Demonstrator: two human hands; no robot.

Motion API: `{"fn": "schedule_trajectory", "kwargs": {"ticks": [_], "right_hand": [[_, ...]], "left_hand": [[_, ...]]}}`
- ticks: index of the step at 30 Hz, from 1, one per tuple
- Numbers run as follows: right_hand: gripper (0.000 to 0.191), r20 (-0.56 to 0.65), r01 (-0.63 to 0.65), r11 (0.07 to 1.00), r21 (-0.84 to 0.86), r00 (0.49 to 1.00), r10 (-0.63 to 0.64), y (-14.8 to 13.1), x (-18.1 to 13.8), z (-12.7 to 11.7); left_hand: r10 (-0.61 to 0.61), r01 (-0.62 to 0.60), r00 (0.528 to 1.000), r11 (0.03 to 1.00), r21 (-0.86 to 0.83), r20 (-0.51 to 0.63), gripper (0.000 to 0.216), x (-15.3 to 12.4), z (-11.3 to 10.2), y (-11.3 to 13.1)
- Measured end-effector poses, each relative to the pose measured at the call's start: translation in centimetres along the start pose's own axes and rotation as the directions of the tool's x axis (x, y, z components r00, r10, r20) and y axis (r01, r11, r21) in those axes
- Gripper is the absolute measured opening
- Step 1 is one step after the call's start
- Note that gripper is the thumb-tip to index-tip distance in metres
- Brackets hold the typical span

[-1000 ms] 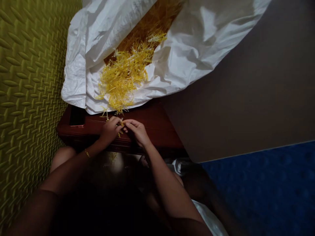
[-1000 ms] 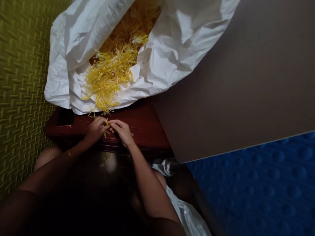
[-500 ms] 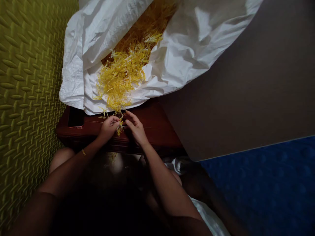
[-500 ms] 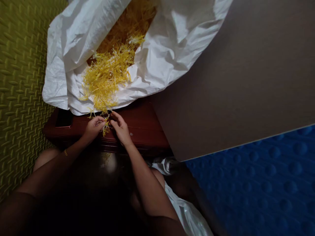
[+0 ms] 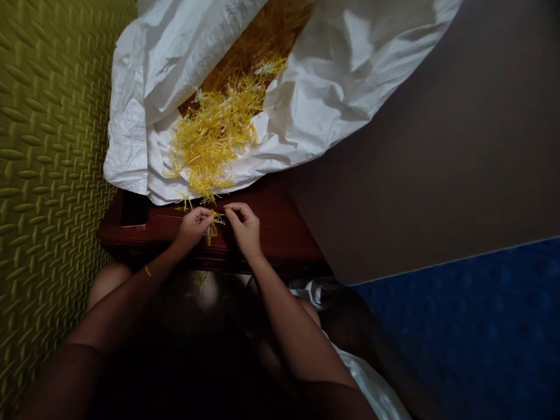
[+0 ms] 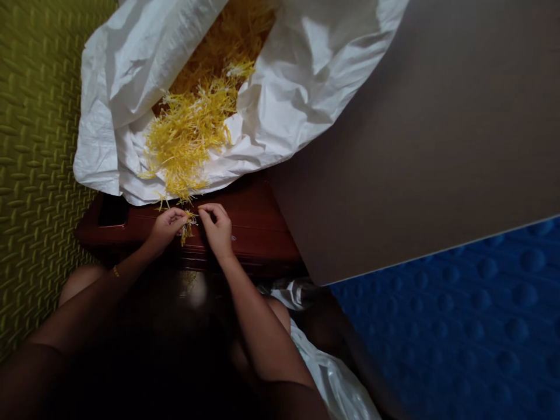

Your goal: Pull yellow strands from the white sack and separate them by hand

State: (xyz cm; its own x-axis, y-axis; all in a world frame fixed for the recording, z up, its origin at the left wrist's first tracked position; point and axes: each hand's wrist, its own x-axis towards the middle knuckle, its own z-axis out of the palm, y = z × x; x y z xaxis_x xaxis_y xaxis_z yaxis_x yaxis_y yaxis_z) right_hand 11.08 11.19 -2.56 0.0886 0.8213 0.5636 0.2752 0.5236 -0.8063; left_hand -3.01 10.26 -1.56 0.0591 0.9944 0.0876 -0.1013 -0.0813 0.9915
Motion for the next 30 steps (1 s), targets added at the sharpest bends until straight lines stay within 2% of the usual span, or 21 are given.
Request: {"fn": "schedule_trajectory", "kwargs": {"ticks": [2, 4, 8, 11, 13, 15, 18, 20, 21, 23, 25, 27, 28, 30], "right_hand": [[0.019, 0.025, 0.108, 0.987, -0.116, 0.994, -0.106, -0.6, 0.0, -0.2], [0.021, 0.105, 0.171, 0.964, -0.206, 0.983, -0.152, -1.1, -0.1, -0.3], [0.018, 0.196, 0.136, 0.967, -0.217, 0.976, -0.093, -1.2, -0.1, -0.1], [0.016, 0.183, 0.033, 0.995, -0.096, 0.983, -0.015, -0.8, -0.1, 0.2], [0.016, 0.178, -0.083, 0.996, 0.028, 0.981, 0.077, -0.5, -0.2, 0.5], [0.018, 0.194, -0.221, 0.963, 0.154, 0.963, 0.190, -0.2, -0.3, 1.0], [0.023, 0.208, -0.402, 0.865, 0.300, 0.913, 0.352, 0.4, 0.0, 1.2], [0.026, 0.178, -0.465, 0.818, 0.339, 0.885, 0.429, 0.9, 0.6, 0.5], [0.028, 0.137, -0.467, 0.824, 0.321, 0.884, 0.447, 1.1, 1.0, -0.2], [0.028, 0.010, -0.402, 0.903, 0.154, 0.914, 0.405, 1.7, 1.9, -2.2], [0.024, -0.084, -0.300, 0.934, -0.193, 0.954, 0.289, 2.5, 2.5, -4.5], [0.019, -0.063, -0.242, 0.811, -0.533, 0.967, 0.248, 3.3, 2.7, -6.4], [0.018, -0.039, -0.221, 0.732, -0.644, 0.966, 0.257, 3.7, 2.6, -6.9], [0.018, -0.011, -0.170, 0.644, -0.746, 0.970, 0.243, 4.0, 2.2, -7.2]], "left_hand": [[0.034, -0.034, 0.999, 0.999, 0.025, -0.002, 0.008, 0.1, 0.0, -0.2], [0.087, -0.087, 0.996, 0.994, 0.067, 0.003, 0.008, 0.2, -0.1, -0.4], [0.157, -0.160, 0.987, 0.975, 0.152, 0.037, 0.009, 0.3, -0.2, -0.8], [0.169, -0.174, 0.985, 0.969, 0.177, 0.046, 0.008, 0.2, -0.2, -0.8], [0.164, -0.169, 0.986, 0.969, 0.181, 0.044, 0.008, 0.2, -0.1, -0.6], [0.151, -0.155, 0.988, 0.973, 0.173, 0.038, 0.008, 0.2, -0.1, -0.4], [0.109, -0.112, 0.994, 0.986, 0.121, 0.032, 0.005, 0.1, 0.1, -0.2], [0.062, -0.063, 0.998, 0.996, 0.064, 0.018, 0.004, 0.0, 0.1, -0.1], [0.035, -0.035, 0.999, 0.999, 0.036, 0.005, 0.004, 0.0, 0.1, 0.0], [-0.011, 0.011, 0.999, 1.000, -0.011, -0.041, 0.006, -0.1, 0.0, 0.1], [-0.043, 0.040, 0.995, 0.999, -0.034, -0.091, 0.009, -0.1, -0.2, 0.3], [-0.065, 0.060, 0.990, 0.997, -0.043, -0.128, 0.011, 0.0, -0.4, 0.3], [-0.074, 0.068, 0.988, 0.997, -0.047, -0.139, 0.012, 0.1, -0.5, 0.3], [-0.083, 0.075, 0.985, 0.996, -0.055, -0.153, 0.012, 0.2, -0.6, 0.2]]}}
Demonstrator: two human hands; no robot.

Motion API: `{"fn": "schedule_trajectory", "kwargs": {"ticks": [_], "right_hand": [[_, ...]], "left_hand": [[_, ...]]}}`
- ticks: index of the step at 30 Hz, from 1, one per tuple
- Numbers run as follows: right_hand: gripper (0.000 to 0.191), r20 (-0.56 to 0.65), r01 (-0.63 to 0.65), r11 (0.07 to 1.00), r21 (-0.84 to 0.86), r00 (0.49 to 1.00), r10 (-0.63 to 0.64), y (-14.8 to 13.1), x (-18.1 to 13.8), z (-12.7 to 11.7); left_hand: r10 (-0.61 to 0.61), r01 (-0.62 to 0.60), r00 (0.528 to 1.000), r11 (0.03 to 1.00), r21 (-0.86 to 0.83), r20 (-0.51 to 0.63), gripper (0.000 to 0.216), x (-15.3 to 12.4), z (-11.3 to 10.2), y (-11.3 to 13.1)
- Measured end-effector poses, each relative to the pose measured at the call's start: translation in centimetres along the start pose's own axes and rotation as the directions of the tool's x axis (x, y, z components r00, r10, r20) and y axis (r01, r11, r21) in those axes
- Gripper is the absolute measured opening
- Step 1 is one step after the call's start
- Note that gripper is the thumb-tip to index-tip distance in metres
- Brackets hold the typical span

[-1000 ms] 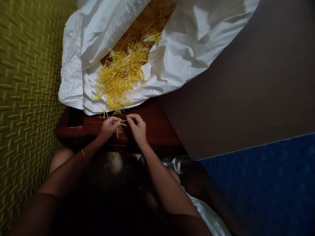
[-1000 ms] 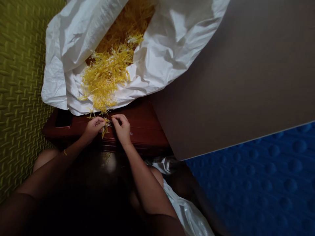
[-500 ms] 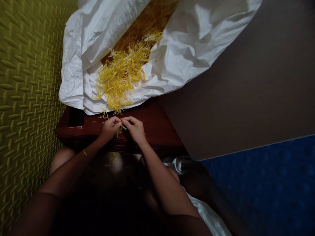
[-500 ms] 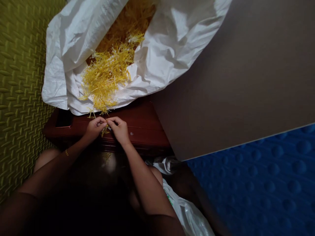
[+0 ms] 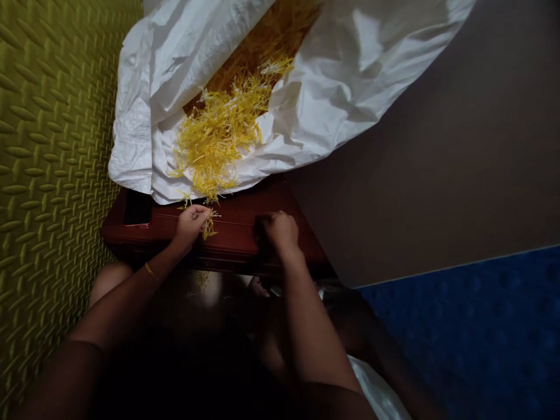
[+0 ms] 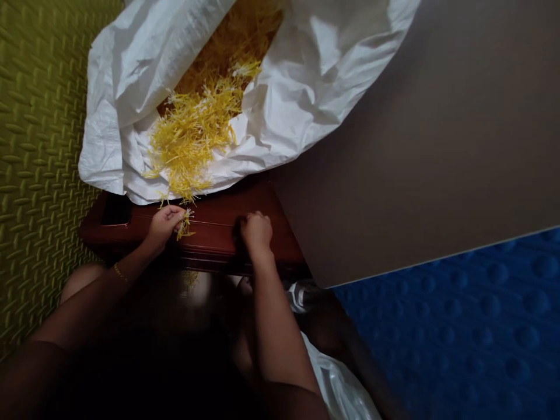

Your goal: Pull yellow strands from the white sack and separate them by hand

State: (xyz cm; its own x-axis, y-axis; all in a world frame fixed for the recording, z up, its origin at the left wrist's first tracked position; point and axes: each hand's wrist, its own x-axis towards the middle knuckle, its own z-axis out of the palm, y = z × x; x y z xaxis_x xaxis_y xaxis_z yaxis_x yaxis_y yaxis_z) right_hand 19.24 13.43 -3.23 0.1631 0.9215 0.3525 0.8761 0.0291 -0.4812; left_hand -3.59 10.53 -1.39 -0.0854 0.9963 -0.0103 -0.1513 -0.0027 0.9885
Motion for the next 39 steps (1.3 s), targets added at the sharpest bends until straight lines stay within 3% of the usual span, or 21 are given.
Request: {"fn": "schedule_trajectory", "kwargs": {"ticks": [2, 5, 10, 14, 20, 25, 30, 36, 39], "right_hand": [[0.021, -0.091, 0.084, 0.996, -0.001, 0.992, -0.084, -0.7, -0.6, 0.2], [0.024, -0.209, 0.246, 0.957, 0.155, 0.955, -0.211, -3.5, -1.8, 0.1], [0.024, -0.176, 0.392, 0.765, 0.511, 0.919, -0.353, -8.0, -4.2, -0.1], [0.028, -0.089, 0.374, 0.715, 0.590, 0.911, -0.402, -8.9, -4.7, 0.7], [0.028, -0.016, 0.178, 0.668, 0.723, 0.970, -0.241, -8.6, -4.2, 1.7], [0.031, 0.070, 0.084, 0.646, 0.758, 0.975, -0.210, -8.5, -4.1, 1.8], [0.023, 0.061, 0.076, 0.673, 0.736, 0.982, -0.178, -8.3, -3.9, 2.2], [0.012, -0.064, 0.222, 0.690, 0.689, 0.967, -0.247, -8.6, -4.1, 2.0], [0.012, -0.084, 0.266, 0.716, 0.646, 0.956, -0.280, -8.7, -4.2, 2.0]], "left_hand": [[0.000, 0.000, 1.000, 1.000, -0.007, -0.010, 0.012, 0.1, 0.0, -0.1], [0.001, -0.001, 1.000, 1.000, -0.007, -0.012, 0.012, 0.1, 0.3, -0.2], [0.031, -0.030, 0.999, 0.999, -0.035, 0.030, 0.014, -0.1, 0.7, -0.2], [0.060, -0.057, 0.997, 0.997, -0.061, 0.051, 0.016, -0.3, 0.8, -0.1], [0.080, -0.078, 0.995, 0.996, -0.031, 0.067, 0.016, -0.1, 0.6, -0.2], [0.161, -0.164, 0.985, 0.986, 0.030, 0.064, 0.010, 0.0, 0.6, -0.2], [0.265, -0.276, 0.961, 0.945, 0.175, 0.085, 0.005, -0.2, 0.6, -0.5], [0.331, -0.348, 0.937, 0.835, 0.426, 0.115, 0.005, -0.2, 0.3, -0.8], [0.344, -0.387, 0.921, 0.760, 0.521, 0.183, 0.006, 0.0, 0.2, -0.7]]}}
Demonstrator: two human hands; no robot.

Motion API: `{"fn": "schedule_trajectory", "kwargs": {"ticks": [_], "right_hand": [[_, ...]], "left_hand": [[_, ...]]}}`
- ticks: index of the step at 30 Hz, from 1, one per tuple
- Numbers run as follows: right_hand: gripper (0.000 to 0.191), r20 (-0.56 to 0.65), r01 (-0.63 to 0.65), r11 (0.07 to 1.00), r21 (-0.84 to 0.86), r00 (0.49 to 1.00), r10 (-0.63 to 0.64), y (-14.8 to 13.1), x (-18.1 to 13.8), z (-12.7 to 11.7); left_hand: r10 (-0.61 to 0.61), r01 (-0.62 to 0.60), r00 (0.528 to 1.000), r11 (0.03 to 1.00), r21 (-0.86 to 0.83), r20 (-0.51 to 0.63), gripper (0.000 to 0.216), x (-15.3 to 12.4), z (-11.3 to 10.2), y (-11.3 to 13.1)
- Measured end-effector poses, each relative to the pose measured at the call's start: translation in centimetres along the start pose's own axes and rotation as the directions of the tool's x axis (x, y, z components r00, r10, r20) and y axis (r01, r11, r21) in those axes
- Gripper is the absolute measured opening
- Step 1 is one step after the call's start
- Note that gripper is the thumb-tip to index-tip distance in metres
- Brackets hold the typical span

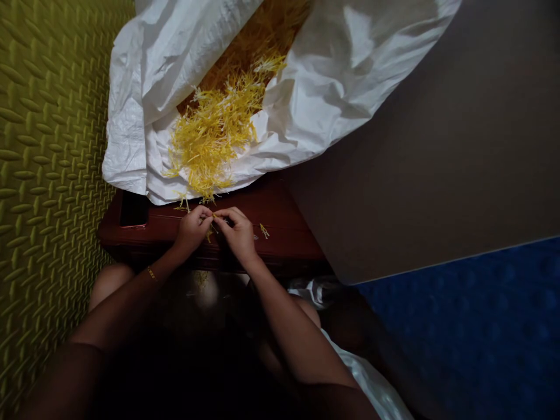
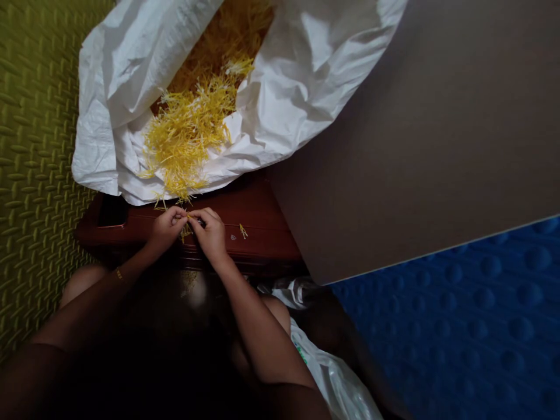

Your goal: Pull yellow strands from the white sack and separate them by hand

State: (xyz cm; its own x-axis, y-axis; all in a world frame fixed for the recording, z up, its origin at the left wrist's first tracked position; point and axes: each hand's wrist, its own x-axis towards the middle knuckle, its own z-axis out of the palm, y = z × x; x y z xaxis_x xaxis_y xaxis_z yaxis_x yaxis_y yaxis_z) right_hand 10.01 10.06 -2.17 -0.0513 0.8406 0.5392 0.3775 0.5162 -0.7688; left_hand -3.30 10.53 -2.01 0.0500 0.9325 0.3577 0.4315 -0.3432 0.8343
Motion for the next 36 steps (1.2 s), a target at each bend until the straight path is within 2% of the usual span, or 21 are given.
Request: {"fn": "schedule_trajectory", "kwargs": {"ticks": [5, 9, 11, 13, 15, 16, 18, 20, 22, 24, 26, 29, 32, 36], "right_hand": [[0.012, 0.031, 0.062, 0.998, -0.019, 0.998, -0.061, 0.0, -0.2, -0.1], [0.012, 0.024, 0.017, 1.000, 0.011, 1.000, -0.017, -0.3, -0.1, 0.2], [0.012, 0.000, -0.050, 0.994, 0.095, 0.999, 0.050, -0.3, 0.1, 0.7], [0.014, -0.031, -0.132, 0.958, 0.256, 0.989, 0.145, 0.0, 0.5, 0.9], [0.016, -0.074, -0.182, 0.904, 0.386, 0.971, 0.228, 0.6, 1.1, 0.4], [0.017, -0.100, -0.192, 0.898, 0.395, 0.963, 0.250, 1.2, 1.4, -0.3], [0.018, -0.155, -0.208, 0.947, 0.246, 0.956, 0.250, 2.4, 2.1, -2.4], [0.015, -0.181, -0.245, 0.965, -0.093, 0.957, 0.226, 3.9, 2.4, -4.9], [0.015, -0.164, -0.283, 0.858, -0.429, 0.958, 0.235, 5.2, 2.4, -7.0], [0.017, -0.149, -0.281, 0.732, -0.621, 0.959, 0.242, 5.8, 2.2, -7.9], [0.020, -0.161, -0.228, 0.709, -0.667, 0.974, 0.161, 5.5, 1.9, -7.5], [0.024, -0.162, -0.030, 0.834, -0.551, 0.984, -0.072, 3.4, 1.3, -5.2], [0.021, -0.040, 0.193, 0.916, -0.351, 0.975, -0.221, 1.0, 0.7, -2.4], [0.018, 0.096, 0.300, 0.915, -0.269, 0.954, -0.285, -0.3, 0.0, -0.4]], "left_hand": [[0.128, -0.135, 0.990, 0.980, 0.147, 0.054, 0.016, -0.1, -0.3, 0.1], [0.093, -0.095, 0.995, 0.992, 0.077, 0.034, 0.014, -0.1, -0.3, 0.1], [0.019, -0.017, 0.999, 0.998, -0.058, 0.037, 0.011, 0.0, -0.3, 0.0], [-0.127, 0.145, 0.988, 0.955, -0.257, 0.086, 0.010, 0.3, -0.4, 0.0], [-0.297, 0.335, 0.942, 0.837, -0.432, 0.154, 0.009, 0.4, -0.5, 0.0], [-0.362, 0.398, 0.916, 0.772, -0.495, 0.172, 0.008, 0.5, -0.6, 0.1], [-0.432, 0.442, 0.886, 0.678, -0.587, 0.169, 0.007, 0.5, -0.8, 0.2], [-0.455, 0.440, 0.875, 0.611, -0.658, 0.162, 0.006, 0.5, -1.1, 0.4], [-0.471, 0.452, 0.861, 0.533, -0.715, 0.192, 0.006, 0.6, -1.4, 0.5], [-0.490, 0.470, 0.841, 0.452, -0.758, 0.229, 0.006, 0.6, -1.6, 0.6], [-0.503, 0.480, 0.825, 0.386, -0.788, 0.255, 0.006, 0.6, -1.6, 0.6], [-0.510, 0.483, 0.815, 0.337, -0.808, 0.275, 0.007, 0.7, -1.6, 0.7], [-0.499, 0.486, 0.816, 0.318, -0.814, 0.292, 0.010, 0.6, -1.5, 0.7], [-0.501, 0.497, 0.809, 0.304, -0.813, 0.307, 0.009, 0.5, -1.4, 0.6]]}}
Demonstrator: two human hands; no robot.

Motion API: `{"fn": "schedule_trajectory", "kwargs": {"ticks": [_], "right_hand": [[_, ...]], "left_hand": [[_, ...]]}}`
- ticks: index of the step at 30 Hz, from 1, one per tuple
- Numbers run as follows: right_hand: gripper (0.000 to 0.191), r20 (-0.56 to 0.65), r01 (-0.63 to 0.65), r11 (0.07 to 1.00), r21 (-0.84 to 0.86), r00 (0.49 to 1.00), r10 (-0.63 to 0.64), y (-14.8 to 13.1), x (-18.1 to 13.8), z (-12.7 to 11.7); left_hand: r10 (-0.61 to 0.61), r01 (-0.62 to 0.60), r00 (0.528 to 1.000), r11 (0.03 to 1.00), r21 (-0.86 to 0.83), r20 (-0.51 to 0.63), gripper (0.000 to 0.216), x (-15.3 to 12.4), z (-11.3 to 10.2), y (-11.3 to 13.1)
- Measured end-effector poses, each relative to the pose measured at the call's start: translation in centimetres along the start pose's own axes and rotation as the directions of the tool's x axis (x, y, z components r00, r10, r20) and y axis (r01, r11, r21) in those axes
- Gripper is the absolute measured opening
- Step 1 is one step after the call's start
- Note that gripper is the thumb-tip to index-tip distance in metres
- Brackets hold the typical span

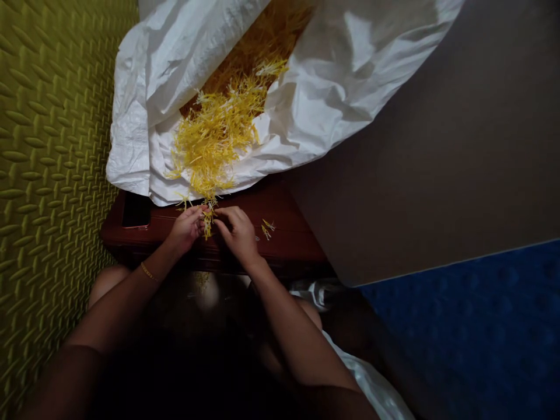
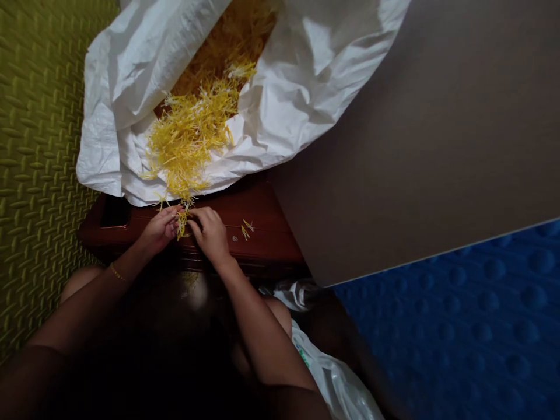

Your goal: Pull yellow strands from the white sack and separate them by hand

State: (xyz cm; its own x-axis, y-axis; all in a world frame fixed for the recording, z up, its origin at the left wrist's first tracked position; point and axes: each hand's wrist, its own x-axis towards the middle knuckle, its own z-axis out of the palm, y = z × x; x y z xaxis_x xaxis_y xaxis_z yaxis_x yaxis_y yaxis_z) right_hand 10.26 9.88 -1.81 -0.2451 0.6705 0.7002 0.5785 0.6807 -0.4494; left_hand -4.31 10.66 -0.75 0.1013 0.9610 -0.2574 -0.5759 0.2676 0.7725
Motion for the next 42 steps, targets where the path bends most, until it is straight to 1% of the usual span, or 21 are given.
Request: {"fn": "schedule_trajectory", "kwargs": {"ticks": [5, 8, 10, 12, 14, 17, 19, 20, 21, 22, 23, 26, 28, 29, 31, 34, 36, 39, 42], "right_hand": [[0.023, -0.011, 0.020, 0.999, 0.030, 1.000, -0.020, -0.3, 0.1, 0.2], [0.023, 0.024, 0.056, 0.998, 0.030, 0.998, -0.056, -0.7, 0.3, 0.1], [0.021, 0.023, 0.032, 0.998, 0.049, 0.999, -0.034, -0.8, 0.4, 0.2], [0.013, -0.006, -0.045, 0.993, 0.105, 0.999, 0.046, -0.7, 0.4, 0.6], [0.012, -0.044, -0.169, 0.960, 0.225, 0.982, 0.183, -0.4, 0.4, 1.0], [0.011, -0.045, -0.333, 0.827, 0.453, 0.918, 0.395, 0.0, 0.4, 1.6], [0.011, -0.009, -0.380, 0.744, 0.549, 0.888, 0.460, 0.1, 0.5, 1.8], [0.012, 0.002, -0.385, 0.725, 0.571, 0.884, 0.467, 0.1, 0.5, 1.9], [0.013, 0.001, -0.380, 0.725, 0.575, 0.886, 0.463, 0.1, 0.6, 1.9], [0.015, -0.010, -0.363, 0.747, 0.557, 0.897, 0.443, 0.0, 0.6, 1.8], [0.017, -0.024, -0.334, 0.789, 0.516, 0.915, 0.403, -0.1, 0.6, 1.7], [0.019, -0.027, -0.199, 0.934, 0.297, 0.976, 0.216, -0.3, 0.4, 1.2], [0.021, 0.002, -0.139, 0.972, 0.189, 0.990, 0.141, -0.3, 0.3, 1.0], [0.021, 0.004, -0.141, 0.974, 0.178, 0.990, 0.142, -0.3, 0.3, 1.0], [0.021, -0.020, -0.197, 0.951, 0.237, 0.978, 0.207, -0.1, 0.3, 1.2], [0.022, -0.041, -0.307, 0.869, 0.389, 0.936, 0.349, 0.3, 0.3, 1.4], [0.020, -0.033, -0.339, 0.835, 0.434, 0.920, 0.391, 0.5, 0.4, 1.4], [0.018, -0.039, -0.300, 0.867, 0.398, 0.939, 0.342, 0.5, 0.4, 1.2], [0.019, -0.053, -0.193, 0.934, 0.300, 0.974, 0.218, 0.3, 0.4, 1.1]], "left_hand": [[0.023, -0.022, 1.000, 0.999, 0.037, -0.020, 0.008, -0.2, -0.1, 0.3], [0.018, -0.016, 1.000, 0.997, 0.075, -0.021, 0.010, -0.5, -0.1, 0.4], [0.018, -0.017, 1.000, 0.996, 0.093, -0.013, 0.010, -0.7, -0.1, 0.5], [0.023, -0.022, 1.000, 0.994, 0.110, -0.006, 0.012, -0.8, -0.2, 0.5], [0.032, -0.030, 0.999, 0.991, 0.134, -0.008, 0.014, -0.9, -0.2, 0.5], [0.045, -0.042, 0.999, 0.985, 0.166, -0.012, 0.015, -1.0, -0.3, 0.4], [0.043, -0.040, 0.999, 0.984, 0.172, -0.016, 0.015, -0.9, -0.4, 0.4], [0.042, -0.038, 0.999, 0.984, 0.171, -0.018, 0.015, -0.9, -0.4, 0.3], [0.042, -0.038, 0.999, 0.985, 0.171, -0.022, 0.015, -0.8, -0.4, 0.3], [0.044, -0.039, 0.999, 0.984, 0.171, -0.026, 0.014, -0.8, -0.5, 0.2], [0.047, -0.041, 0.998, 0.984, 0.172, -0.031, 0.014, -0.7, -0.5, 0.2], [0.064, -0.057, 0.997, 0.985, 0.166, -0.037, 0.013, -0.5, -0.7, 0.0], [0.070, -0.062, 0.997, 0.986, 0.152, -0.044, 0.013, -0.5, -0.7, 0.1], [0.071, -0.063, 0.996, 0.988, 0.144, -0.049, 0.012, -0.5, -0.6, 0.1], [0.074, -0.065, 0.995, 0.989, 0.134, -0.061, 0.010, -0.5, -0.6, 0.2], [0.087, -0.075, 0.993, 0.987, 0.139, -0.080, 0.006, -0.5, -0.5, 0.3], [0.090, -0.077, 0.992, 0.986, 0.147, -0.085, 0.006, -0.5, -0.5, 0.2], [0.086, -0.073, 0.993, 0.986, 0.149, -0.080, 0.007, -0.5, -0.5, 0.1], [0.084, -0.074, 0.994, 0.985, 0.154, -0.063, 0.006, -0.6, -0.4, 0.1]]}}
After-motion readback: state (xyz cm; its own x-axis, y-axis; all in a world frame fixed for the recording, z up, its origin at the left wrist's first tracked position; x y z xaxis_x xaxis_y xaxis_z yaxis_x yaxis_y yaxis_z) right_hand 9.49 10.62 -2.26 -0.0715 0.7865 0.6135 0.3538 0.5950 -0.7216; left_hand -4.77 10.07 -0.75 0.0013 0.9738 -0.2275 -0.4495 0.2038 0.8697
